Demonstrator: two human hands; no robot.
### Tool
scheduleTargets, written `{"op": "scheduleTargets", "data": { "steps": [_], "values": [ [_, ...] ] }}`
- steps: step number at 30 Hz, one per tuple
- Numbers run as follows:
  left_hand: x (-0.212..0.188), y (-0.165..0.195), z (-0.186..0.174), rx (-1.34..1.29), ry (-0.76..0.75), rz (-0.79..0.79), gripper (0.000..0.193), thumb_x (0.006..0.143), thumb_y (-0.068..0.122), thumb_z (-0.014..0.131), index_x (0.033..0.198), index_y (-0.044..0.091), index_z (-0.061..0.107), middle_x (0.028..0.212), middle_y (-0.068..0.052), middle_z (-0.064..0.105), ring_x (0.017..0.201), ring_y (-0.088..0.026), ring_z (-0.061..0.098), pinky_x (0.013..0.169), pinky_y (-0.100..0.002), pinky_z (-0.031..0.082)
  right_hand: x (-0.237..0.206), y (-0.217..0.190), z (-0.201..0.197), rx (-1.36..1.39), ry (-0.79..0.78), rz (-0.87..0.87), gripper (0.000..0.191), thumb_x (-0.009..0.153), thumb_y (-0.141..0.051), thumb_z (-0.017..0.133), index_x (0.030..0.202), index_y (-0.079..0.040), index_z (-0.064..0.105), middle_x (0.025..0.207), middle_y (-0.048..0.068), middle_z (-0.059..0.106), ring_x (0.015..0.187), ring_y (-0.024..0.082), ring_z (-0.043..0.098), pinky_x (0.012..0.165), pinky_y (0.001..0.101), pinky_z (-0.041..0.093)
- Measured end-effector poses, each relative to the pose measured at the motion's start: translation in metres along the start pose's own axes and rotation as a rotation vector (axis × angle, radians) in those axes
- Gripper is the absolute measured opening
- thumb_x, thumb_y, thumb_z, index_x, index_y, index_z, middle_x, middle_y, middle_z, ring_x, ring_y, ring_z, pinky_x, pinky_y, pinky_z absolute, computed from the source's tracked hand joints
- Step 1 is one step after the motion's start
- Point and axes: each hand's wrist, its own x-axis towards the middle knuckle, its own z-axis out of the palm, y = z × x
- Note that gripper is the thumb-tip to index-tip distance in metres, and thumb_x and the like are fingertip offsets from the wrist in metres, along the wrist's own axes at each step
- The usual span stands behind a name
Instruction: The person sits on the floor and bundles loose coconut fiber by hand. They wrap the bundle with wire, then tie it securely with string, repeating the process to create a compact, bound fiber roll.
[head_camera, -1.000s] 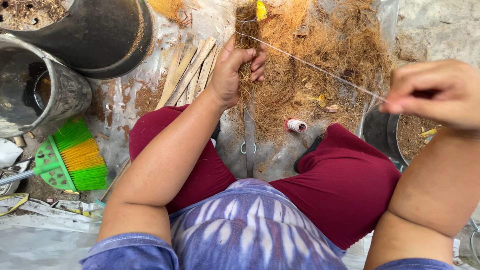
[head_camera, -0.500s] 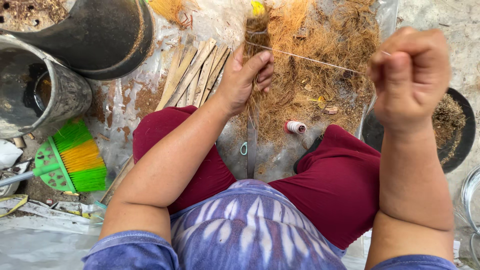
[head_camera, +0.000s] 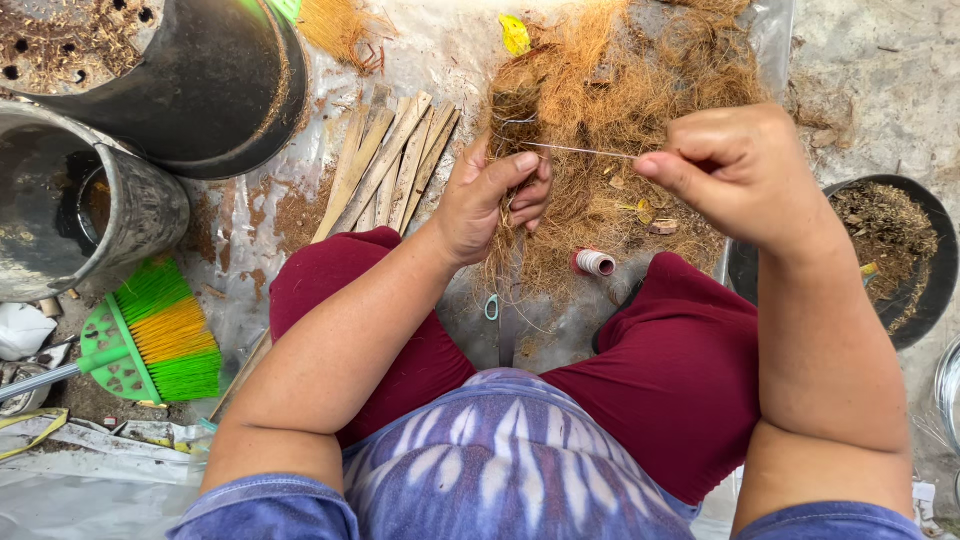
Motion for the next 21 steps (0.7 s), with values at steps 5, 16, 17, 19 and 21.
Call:
{"op": "scheduleTargets", "data": {
  "steps": [5, 16, 17, 19, 21],
  "values": [
    [-0.001, 0.006, 0.002, -0.014, -0.123, -0.029, 0.028, 0.107, 0.033, 0.060, 0.099, 0.006, 0.059, 0.070, 0.000, 0.044, 0.059, -0.012, 0.044, 0.058, -0.031, 0.046, 0.008, 0.042, 0.007, 0.259, -0.003, 0.068, 0.039, 0.106, -0.021, 0.073, 0.073, -0.005, 0.060, 0.060, -0.004, 0.048, 0.053, 0.002, 0.040, 0.052, 0.0247, 0.030],
    [0.023, 0.001, 0.022, -0.208, -0.563, -0.256, 0.045, 0.103, 0.047, 0.068, 0.097, 0.002, 0.064, 0.072, -0.009, 0.058, 0.055, -0.014, 0.057, 0.061, -0.029, 0.057, 0.047, 0.036, 0.063, 0.505, -0.108, 0.142, 0.027, 0.101, -0.016, 0.077, 0.078, -0.005, 0.068, 0.071, -0.003, 0.060, 0.066, 0.004, 0.052, 0.061, 0.0230, 0.044],
    [0.025, -0.001, 0.023, -0.235, -0.581, -0.283, 0.047, 0.102, 0.049, 0.068, 0.098, 0.002, 0.065, 0.077, -0.010, 0.060, 0.058, -0.015, 0.059, 0.065, -0.030, 0.058, 0.049, 0.032, 0.063, 0.545, -0.109, 0.137, 0.024, 0.101, -0.014, 0.076, 0.081, -0.004, 0.069, 0.074, -0.002, 0.062, 0.068, 0.005, 0.055, 0.063, 0.0231, 0.046],
    [0.028, -0.006, 0.025, -0.280, -0.604, -0.315, 0.050, 0.102, 0.051, 0.068, 0.099, 0.001, 0.065, 0.083, -0.012, 0.062, 0.066, -0.017, 0.063, 0.069, -0.030, 0.058, 0.054, 0.024, 0.060, 0.625, -0.110, 0.127, 0.018, 0.099, -0.012, 0.076, 0.085, -0.003, 0.071, 0.080, 0.000, 0.066, 0.073, 0.006, 0.059, 0.067, 0.0234, 0.049],
    [0.031, -0.011, 0.026, -0.315, -0.608, -0.324, 0.052, 0.101, 0.053, 0.068, 0.100, 0.001, 0.064, 0.085, -0.013, 0.062, 0.075, -0.019, 0.066, 0.072, -0.029, 0.057, 0.060, 0.019, 0.058, 0.664, -0.166, 0.086, 0.011, 0.098, -0.012, 0.075, 0.092, -0.003, 0.072, 0.088, 0.003, 0.071, 0.082, 0.009, 0.066, 0.075, 0.0253, 0.055]
  ]
}}
